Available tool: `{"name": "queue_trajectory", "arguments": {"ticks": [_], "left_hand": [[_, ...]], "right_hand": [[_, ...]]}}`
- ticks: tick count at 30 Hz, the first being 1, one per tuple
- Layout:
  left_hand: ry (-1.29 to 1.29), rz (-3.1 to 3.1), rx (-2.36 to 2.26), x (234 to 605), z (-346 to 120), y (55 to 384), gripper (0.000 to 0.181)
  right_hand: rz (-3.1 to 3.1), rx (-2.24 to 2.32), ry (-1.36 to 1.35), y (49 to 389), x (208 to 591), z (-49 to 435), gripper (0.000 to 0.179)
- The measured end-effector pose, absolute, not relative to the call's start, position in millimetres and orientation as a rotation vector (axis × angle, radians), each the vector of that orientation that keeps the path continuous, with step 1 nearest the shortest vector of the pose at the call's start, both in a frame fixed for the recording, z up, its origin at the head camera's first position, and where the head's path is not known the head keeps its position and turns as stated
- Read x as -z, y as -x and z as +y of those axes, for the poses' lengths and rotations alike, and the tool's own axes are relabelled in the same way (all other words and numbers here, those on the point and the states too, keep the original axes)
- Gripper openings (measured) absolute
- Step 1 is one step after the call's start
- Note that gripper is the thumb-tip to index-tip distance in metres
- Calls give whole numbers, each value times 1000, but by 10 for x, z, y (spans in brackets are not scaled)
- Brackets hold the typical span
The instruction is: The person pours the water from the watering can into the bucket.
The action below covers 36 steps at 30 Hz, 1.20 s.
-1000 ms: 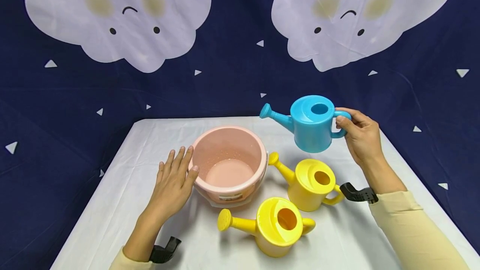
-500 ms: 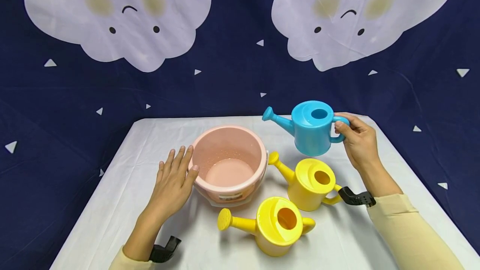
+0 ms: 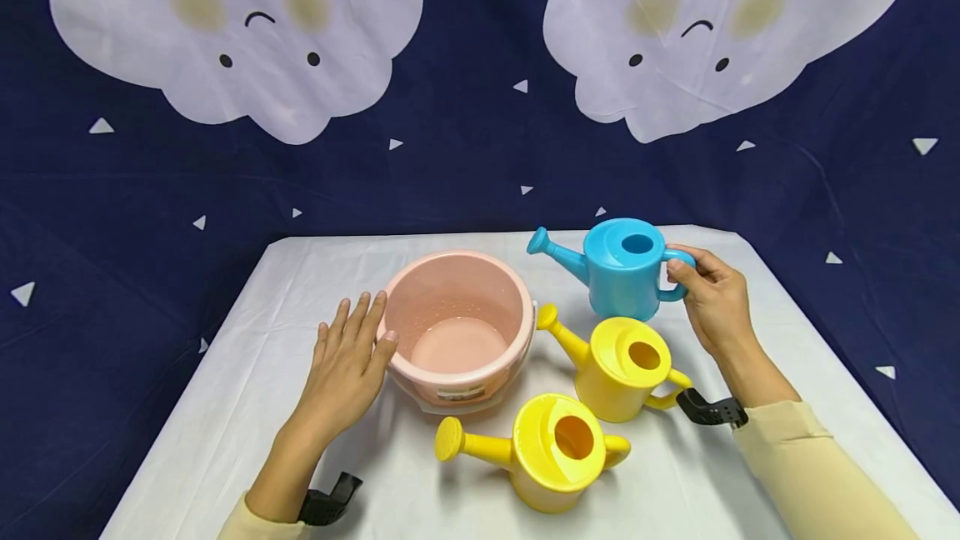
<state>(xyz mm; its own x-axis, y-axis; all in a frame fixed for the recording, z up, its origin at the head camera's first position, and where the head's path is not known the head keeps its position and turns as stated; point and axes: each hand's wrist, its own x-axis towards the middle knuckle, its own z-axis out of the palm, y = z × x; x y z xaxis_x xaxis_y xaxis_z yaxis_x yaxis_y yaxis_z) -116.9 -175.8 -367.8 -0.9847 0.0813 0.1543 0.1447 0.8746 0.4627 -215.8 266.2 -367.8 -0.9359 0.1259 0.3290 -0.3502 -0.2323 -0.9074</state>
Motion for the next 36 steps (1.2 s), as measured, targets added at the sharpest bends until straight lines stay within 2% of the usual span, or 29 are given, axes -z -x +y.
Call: {"name": "queue_trajectory", "arguments": {"ticks": [36], "left_hand": [[175,-2924,750,3670,-1762,1172,59]], "right_hand": [[-1826,-2179,-29,2167,4079,2654,21]]}}
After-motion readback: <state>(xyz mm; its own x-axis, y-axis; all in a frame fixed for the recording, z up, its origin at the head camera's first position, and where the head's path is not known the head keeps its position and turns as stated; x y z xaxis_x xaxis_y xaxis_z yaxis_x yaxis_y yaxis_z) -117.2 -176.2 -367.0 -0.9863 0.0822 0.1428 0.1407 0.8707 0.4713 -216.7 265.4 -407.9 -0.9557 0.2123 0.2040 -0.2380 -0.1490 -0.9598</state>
